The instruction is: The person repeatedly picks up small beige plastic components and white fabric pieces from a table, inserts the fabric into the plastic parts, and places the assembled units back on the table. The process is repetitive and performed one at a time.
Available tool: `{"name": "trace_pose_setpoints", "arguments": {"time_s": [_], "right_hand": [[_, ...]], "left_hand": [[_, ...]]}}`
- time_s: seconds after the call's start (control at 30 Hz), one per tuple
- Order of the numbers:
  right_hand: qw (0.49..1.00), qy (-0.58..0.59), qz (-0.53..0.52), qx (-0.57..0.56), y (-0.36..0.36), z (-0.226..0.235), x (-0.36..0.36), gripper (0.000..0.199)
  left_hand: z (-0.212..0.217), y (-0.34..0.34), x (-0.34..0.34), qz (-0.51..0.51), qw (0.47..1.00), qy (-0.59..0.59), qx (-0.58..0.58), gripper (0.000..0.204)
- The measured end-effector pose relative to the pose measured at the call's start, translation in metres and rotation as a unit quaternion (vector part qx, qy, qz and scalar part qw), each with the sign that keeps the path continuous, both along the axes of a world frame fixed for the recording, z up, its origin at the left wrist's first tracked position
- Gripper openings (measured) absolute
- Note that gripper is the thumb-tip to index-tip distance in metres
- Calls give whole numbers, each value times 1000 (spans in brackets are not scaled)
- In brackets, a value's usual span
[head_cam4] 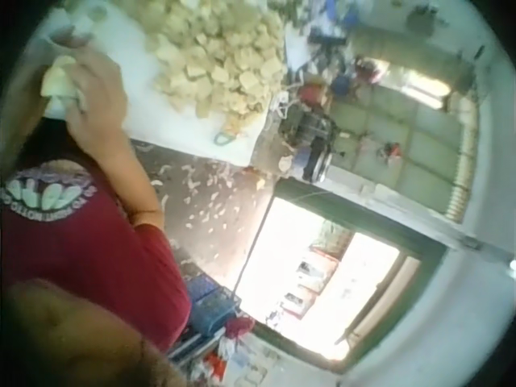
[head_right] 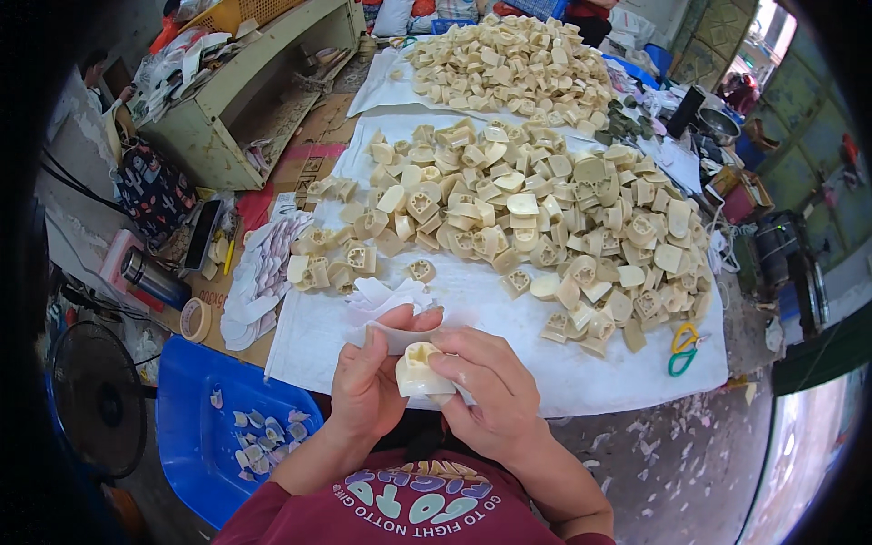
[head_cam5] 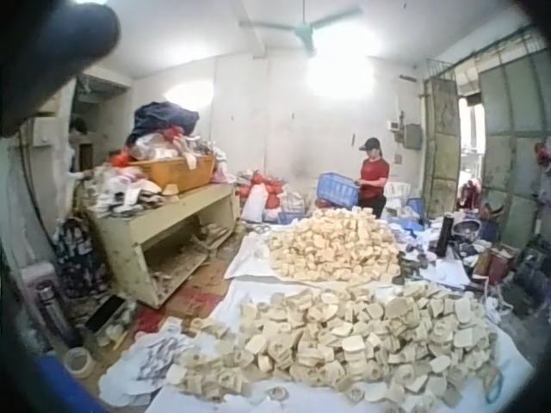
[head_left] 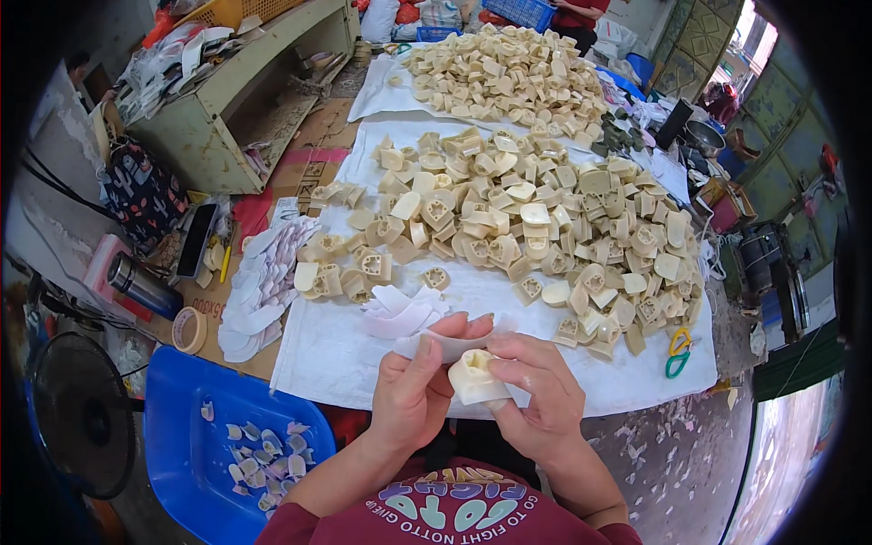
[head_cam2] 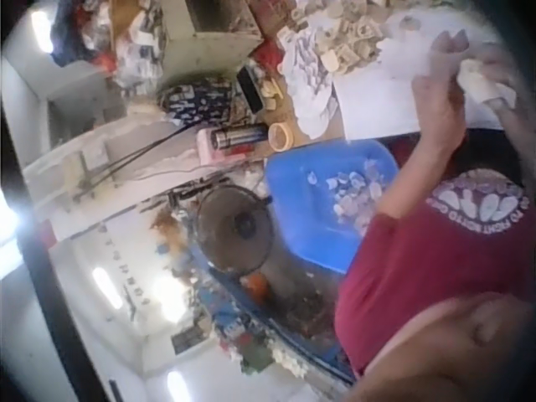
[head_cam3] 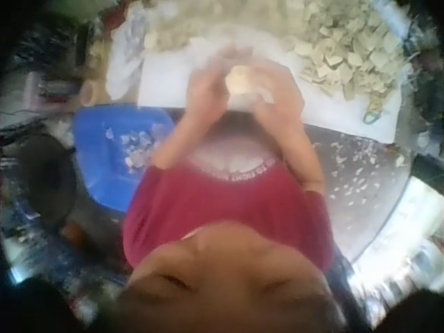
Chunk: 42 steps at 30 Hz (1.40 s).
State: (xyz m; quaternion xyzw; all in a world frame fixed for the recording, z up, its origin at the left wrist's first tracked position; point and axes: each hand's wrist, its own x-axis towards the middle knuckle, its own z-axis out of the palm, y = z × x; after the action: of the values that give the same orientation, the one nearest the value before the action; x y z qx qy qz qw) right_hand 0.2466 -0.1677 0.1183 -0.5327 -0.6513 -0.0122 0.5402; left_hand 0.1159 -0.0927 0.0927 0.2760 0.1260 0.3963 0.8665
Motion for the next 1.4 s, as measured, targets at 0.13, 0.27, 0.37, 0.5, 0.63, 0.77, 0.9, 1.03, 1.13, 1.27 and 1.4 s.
{"name": "trace_pose_setpoints", "arguments": {"time_s": [0.13, 0.27, 0.37, 0.5, 0.63, 0.77, 0.9, 1.03, 1.13, 1.27, 1.4], "right_hand": [[1000, 10, 14, 4, 0, -1, 3, 37], [1000, -16, 20, 1, 2, 5, 6, 37], [1000, -17, 19, -2, 1, 7, 8, 36], [1000, -22, 18, -4, -1, 7, 10, 35], [999, -34, 14, -3, 2, 8, 12, 35], [994, -98, -46, -12, 4, 8, 20, 33], [980, -170, -87, -62, 4, 16, 22, 32], [968, -203, -93, -116, 5, 19, 21, 31], [963, -208, -92, -142, 6, 19, 20, 28], [948, -238, -105, -185, 9, 10, 22, 26], [965, -201, -47, -158, 8, 0, 31, 27]], "left_hand": [[2, 0, -3, 3, 997, 35, 66, 42], [9, 1, -4, 1, 996, 41, 75, 43], [11, 2, -3, -1, 995, 52, 88, 43], [10, 1, -3, -23, 997, 17, 66, 44], [15, -2, -2, -11, 998, 30, 61, 43], [13, 2, 4, 3, 983, 115, 142, 37], [12, 9, 1, 38, 942, 245, 227, 31], [8, 15, 0, -10, 966, 221, 132, 28], [9, 16, -2, -45, 970, 221, 88, 29], [2, 6, 2, -53, 933, 301, 192, 32], [-14, 25, -4, -100, 957, 234, 137, 30]]}}
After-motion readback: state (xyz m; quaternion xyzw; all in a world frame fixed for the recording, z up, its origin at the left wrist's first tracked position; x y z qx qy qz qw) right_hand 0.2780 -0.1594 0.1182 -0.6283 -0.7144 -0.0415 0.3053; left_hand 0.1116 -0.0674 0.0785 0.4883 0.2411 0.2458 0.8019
